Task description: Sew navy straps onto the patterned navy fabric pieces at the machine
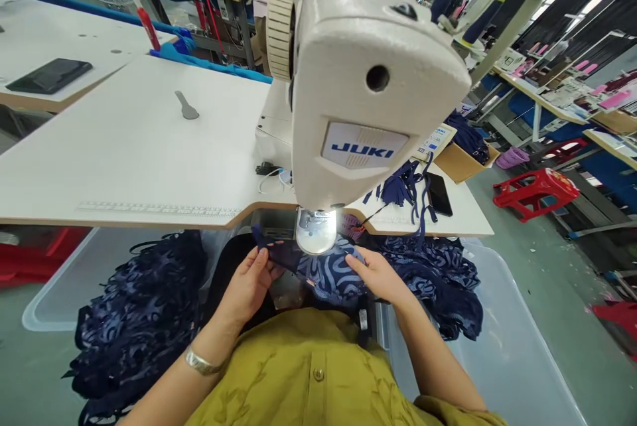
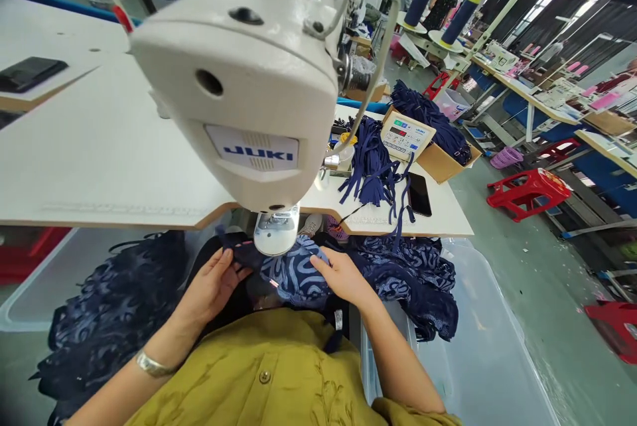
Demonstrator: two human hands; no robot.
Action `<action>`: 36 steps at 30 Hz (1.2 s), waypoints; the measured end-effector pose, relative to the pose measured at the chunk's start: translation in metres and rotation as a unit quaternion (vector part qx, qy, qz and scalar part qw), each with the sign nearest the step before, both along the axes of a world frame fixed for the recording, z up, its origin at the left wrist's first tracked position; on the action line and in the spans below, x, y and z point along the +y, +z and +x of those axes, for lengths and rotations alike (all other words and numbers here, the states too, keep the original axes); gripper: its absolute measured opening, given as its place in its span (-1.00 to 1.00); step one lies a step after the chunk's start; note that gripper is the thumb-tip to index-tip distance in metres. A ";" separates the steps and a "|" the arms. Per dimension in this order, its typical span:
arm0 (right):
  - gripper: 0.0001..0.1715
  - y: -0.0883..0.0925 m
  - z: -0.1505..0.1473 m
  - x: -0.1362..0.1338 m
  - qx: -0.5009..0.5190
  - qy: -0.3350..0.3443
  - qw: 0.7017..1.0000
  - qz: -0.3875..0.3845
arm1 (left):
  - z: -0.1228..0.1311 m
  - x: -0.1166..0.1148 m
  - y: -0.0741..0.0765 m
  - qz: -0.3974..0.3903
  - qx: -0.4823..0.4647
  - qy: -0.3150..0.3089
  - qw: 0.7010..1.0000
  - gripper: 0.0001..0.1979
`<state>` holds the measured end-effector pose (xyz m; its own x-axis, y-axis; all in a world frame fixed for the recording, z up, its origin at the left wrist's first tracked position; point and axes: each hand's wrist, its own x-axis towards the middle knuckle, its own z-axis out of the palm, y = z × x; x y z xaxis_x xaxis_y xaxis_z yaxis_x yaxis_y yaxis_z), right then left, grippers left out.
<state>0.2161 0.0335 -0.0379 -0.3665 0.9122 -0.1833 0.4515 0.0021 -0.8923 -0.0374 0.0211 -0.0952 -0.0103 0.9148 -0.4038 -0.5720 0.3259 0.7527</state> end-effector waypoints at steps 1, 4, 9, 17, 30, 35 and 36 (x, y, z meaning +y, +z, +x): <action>-0.60 0.005 0.001 0.000 -0.001 0.014 1.000 -0.005 | 0.000 -0.003 -0.003 -0.016 -0.001 -0.004 1.000 -0.61; -0.59 0.009 -0.002 -0.006 -0.012 0.054 0.998 -0.007 | 0.003 -0.010 -0.008 -0.058 0.004 -0.036 0.998 -0.65; -0.62 -0.001 -0.001 -0.012 -0.105 0.099 0.989 0.040 | -0.002 -0.010 0.006 -0.041 0.050 -0.041 0.997 -0.65; -0.64 0.015 -0.050 -0.032 -0.003 0.117 0.982 0.148 | 0.001 -0.029 0.066 0.050 0.184 -0.178 0.965 -0.58; -0.84 0.032 -0.044 -0.033 0.157 -0.089 0.974 0.140 | 0.022 -0.017 0.114 0.204 0.368 -0.238 0.875 -0.70; -0.79 0.042 -0.043 -0.004 0.043 -0.152 0.977 0.146 | 0.025 -0.005 0.107 0.341 0.596 -0.001 0.727 -0.66; -0.77 0.042 -0.044 0.003 0.031 -0.147 0.978 0.145 | 0.024 -0.002 0.106 0.396 0.648 0.045 0.649 -0.65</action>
